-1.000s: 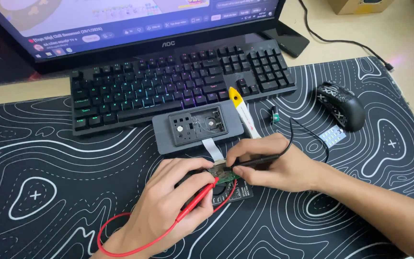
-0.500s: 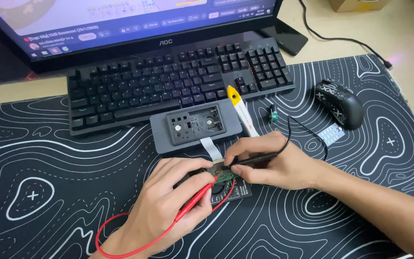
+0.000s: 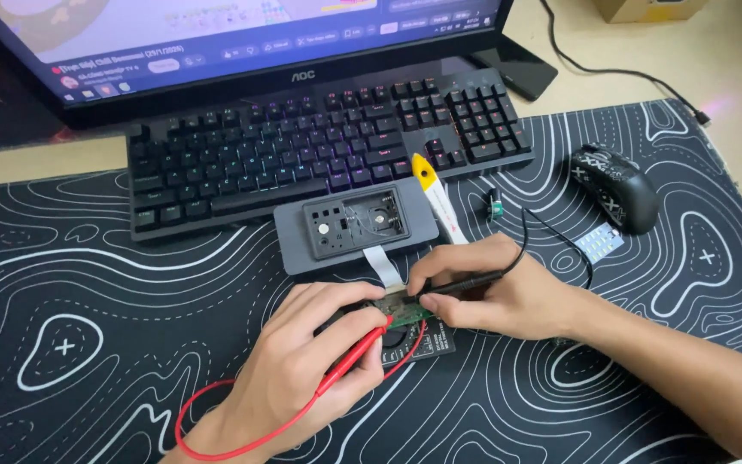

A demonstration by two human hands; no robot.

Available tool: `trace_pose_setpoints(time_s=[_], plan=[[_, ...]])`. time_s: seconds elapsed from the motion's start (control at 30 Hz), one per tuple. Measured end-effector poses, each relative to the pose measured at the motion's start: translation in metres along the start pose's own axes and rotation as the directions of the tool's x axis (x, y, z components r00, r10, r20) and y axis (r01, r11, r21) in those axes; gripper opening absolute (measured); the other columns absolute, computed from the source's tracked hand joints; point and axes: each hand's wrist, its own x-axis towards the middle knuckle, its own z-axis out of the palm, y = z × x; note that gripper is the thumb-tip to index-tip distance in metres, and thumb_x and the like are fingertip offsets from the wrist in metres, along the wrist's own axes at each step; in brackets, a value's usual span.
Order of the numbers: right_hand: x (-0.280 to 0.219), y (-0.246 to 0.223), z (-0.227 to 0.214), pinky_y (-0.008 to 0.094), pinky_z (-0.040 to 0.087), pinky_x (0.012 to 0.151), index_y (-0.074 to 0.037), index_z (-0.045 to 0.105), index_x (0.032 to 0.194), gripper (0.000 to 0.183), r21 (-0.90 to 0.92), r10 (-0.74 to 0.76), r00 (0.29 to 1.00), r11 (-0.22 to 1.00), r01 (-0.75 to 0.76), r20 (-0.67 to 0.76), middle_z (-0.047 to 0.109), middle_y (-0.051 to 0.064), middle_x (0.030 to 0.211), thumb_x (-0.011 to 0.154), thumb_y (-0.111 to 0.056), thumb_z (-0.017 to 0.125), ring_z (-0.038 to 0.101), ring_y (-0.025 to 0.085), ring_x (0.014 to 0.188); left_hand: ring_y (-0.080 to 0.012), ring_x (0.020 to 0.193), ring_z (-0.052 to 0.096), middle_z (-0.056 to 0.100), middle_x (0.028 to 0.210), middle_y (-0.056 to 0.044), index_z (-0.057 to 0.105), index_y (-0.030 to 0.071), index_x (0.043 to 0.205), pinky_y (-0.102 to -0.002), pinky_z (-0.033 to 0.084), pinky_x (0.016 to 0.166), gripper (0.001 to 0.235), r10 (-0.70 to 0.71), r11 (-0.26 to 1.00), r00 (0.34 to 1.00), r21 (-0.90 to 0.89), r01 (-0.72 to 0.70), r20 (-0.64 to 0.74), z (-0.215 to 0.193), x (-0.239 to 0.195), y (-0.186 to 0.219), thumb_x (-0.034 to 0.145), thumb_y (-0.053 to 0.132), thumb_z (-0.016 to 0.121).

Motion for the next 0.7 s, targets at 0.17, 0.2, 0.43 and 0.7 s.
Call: trace_pose_setpoints(time_s=[0.17,0.2,0.43,0.7], plan=[[0.0017,-0.0029,-0.0018,0.023,0.051,0.057,-0.010,0.081,0.116,0.015,-0.022,-0.032,0.999,0.999,0.032,0.006,0.076,-0.002,0.081,0.107,-0.020,0.076,0.062,0.008,0.064,-0.0300,0.102,0.076,0.076,0.122,-0.014,0.073,0.004,0.107,-0.042,0.060,0.096,0.018,0.011,1.000,1.000,-0.004,-0.011,0.006,0.0007,0.0014,-0.0014,0.093,-0.004,0.079],[0.0010,-0.0024,-0.0006,0.023,0.052,0.058,-0.010,0.081,0.115,0.015,-0.025,-0.026,1.000,0.999,0.026,0.009,0.077,-0.002,0.083,0.106,-0.021,0.076,0.064,0.008,0.065,-0.0298,0.103,0.076,0.075,0.122,-0.014,0.073,0.004,0.107,-0.042,0.060,0.096,0.018,0.004,1.000,1.000,0.002,-0.004,0.006,0.0012,-0.0013,-0.0004,0.092,-0.005,0.079],[-0.0007,-0.0022,-0.0006,0.024,0.048,0.057,-0.010,0.080,0.115,0.014,-0.018,-0.006,1.000,1.000,0.007,0.012,0.072,-0.003,0.075,0.106,-0.020,0.077,0.057,0.008,0.061,-0.0293,0.099,0.075,0.075,0.122,-0.015,0.073,0.003,0.106,-0.041,0.061,0.091,0.017,0.003,1.000,1.000,-0.019,-0.004,-0.003,0.0016,0.0005,0.0000,0.093,-0.006,0.079],[0.0006,-0.0028,-0.0012,0.024,0.044,0.054,-0.011,0.080,0.116,0.014,-0.057,-0.023,0.999,0.998,0.025,0.026,0.065,-0.003,0.071,0.107,-0.022,0.076,0.051,0.009,0.057,-0.0292,0.095,0.072,0.074,0.122,-0.015,0.072,0.003,0.107,-0.040,0.060,0.091,0.016,0.015,1.000,1.000,-0.019,-0.015,-0.015,0.0001,-0.0002,0.0009,0.094,-0.006,0.078]])
